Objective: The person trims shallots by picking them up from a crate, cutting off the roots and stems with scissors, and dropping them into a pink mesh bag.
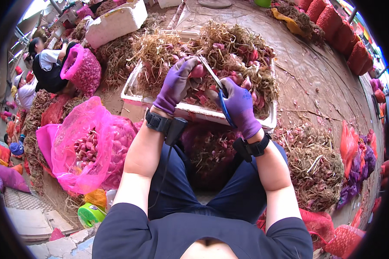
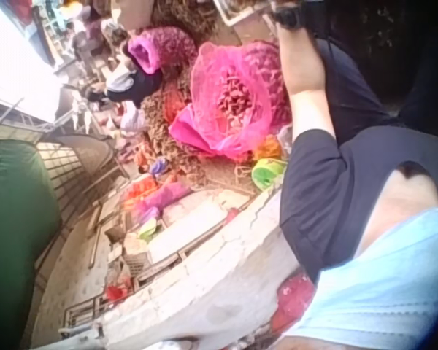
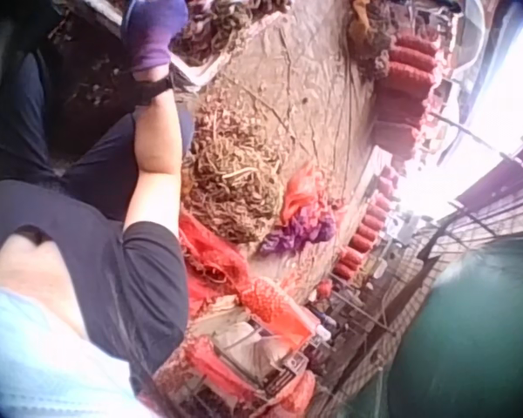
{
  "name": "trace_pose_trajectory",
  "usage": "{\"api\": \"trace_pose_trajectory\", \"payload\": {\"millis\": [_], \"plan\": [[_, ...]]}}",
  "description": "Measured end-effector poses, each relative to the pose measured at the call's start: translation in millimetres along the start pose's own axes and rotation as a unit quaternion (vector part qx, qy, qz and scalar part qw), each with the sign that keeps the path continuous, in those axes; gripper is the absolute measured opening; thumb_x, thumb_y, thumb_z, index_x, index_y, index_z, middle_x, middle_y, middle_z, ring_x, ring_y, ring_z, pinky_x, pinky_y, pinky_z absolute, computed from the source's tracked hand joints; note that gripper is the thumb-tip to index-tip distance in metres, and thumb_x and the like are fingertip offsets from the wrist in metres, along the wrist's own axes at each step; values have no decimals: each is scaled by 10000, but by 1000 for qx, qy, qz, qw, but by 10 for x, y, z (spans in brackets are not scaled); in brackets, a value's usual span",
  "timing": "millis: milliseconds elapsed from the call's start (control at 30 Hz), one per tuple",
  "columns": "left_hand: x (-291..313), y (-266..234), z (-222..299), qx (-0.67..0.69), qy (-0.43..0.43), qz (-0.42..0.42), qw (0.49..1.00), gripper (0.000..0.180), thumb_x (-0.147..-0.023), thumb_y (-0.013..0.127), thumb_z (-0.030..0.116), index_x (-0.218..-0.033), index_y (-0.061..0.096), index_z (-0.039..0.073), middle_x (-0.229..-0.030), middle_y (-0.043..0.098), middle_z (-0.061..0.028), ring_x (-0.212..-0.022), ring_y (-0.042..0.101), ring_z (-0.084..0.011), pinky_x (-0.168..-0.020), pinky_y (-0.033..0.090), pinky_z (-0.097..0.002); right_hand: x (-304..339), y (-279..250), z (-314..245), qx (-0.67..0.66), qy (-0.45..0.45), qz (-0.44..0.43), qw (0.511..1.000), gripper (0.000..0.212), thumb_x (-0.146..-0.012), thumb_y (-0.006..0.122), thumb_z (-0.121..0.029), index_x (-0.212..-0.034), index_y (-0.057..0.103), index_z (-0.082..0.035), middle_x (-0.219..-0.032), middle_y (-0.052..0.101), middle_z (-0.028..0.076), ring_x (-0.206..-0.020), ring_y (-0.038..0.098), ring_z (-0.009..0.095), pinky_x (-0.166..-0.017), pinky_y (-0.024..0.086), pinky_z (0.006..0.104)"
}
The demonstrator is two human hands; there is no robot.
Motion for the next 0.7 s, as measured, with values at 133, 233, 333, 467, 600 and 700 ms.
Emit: {"api": "trace_pose_trajectory", "payload": {"millis": [133,233,333,467,600,700], "plan": [[-2,0,32,-27,-2,19,999,282,-963,570,312,-1120,586,78,-907,623,-17,-750,617,-93,-624,548,-247,23,6,7,-23,32,4,999,498,-822,661,-549,-887,595,-60,-679,604,129,-682,642,322,-633,475,396],[-38,-55,-50,5,-9,18,1000,277,-963,570,304,-1121,589,78,-909,629,-24,-752,621,-102,-634,546,-247,-30,-23,120,-106,81,12,991,474,-836,668,-515,-853,589,-48,-627,567,74,-599,593,192,-587,463,332],[-84,25,-191,88,-11,-33,995,288,-962,577,293,-1149,581,74,-986,631,-41,-863,622,-130,-742,538,-284,-75,7,215,-331,72,34,940,319,-879,690,-343,-928,583,-47,-686,564,-8,-622,522,52,-551,427,225],[-11,243,-258,14,105,-52,993,313,-998,502,154,-1290,509,42,-1114,612,-73,-1036,595,-147,-919,473,-277,-110,66,187,-462,37,50,885,311,-881,703,-192,-1098,542,-39,-859,616,11,-713,569,53,-582,444,188],[100,488,-270,95,52,-52,993,327,-961,538,69,-1283,523,15,-1106,635,-60,-1012,602,-117,-916,468,-247,-99,14,162,-506,35,57,860,344,-855,711,-121,-1125,529,-11,-931,634,38,-748,594,71,-625,468,189],[129,505,-132,54,56,-61,995,371,-926,577,56,-1292,520,21,-1130,630,-49,-1027,596,-114,-930,461,-256,-128,-16,150,-549,49,30,834,336,-845,692,-94,-1119,527,11,-898,628,34,-734,589,64,-614,466,192]]}}
Point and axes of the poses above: each hand's wrist, its own x-axis away from the middle knuckle, its own y-axis out of the palm, z = x × y, the point moved 8 cm from there along -x, towards the middle knuckle
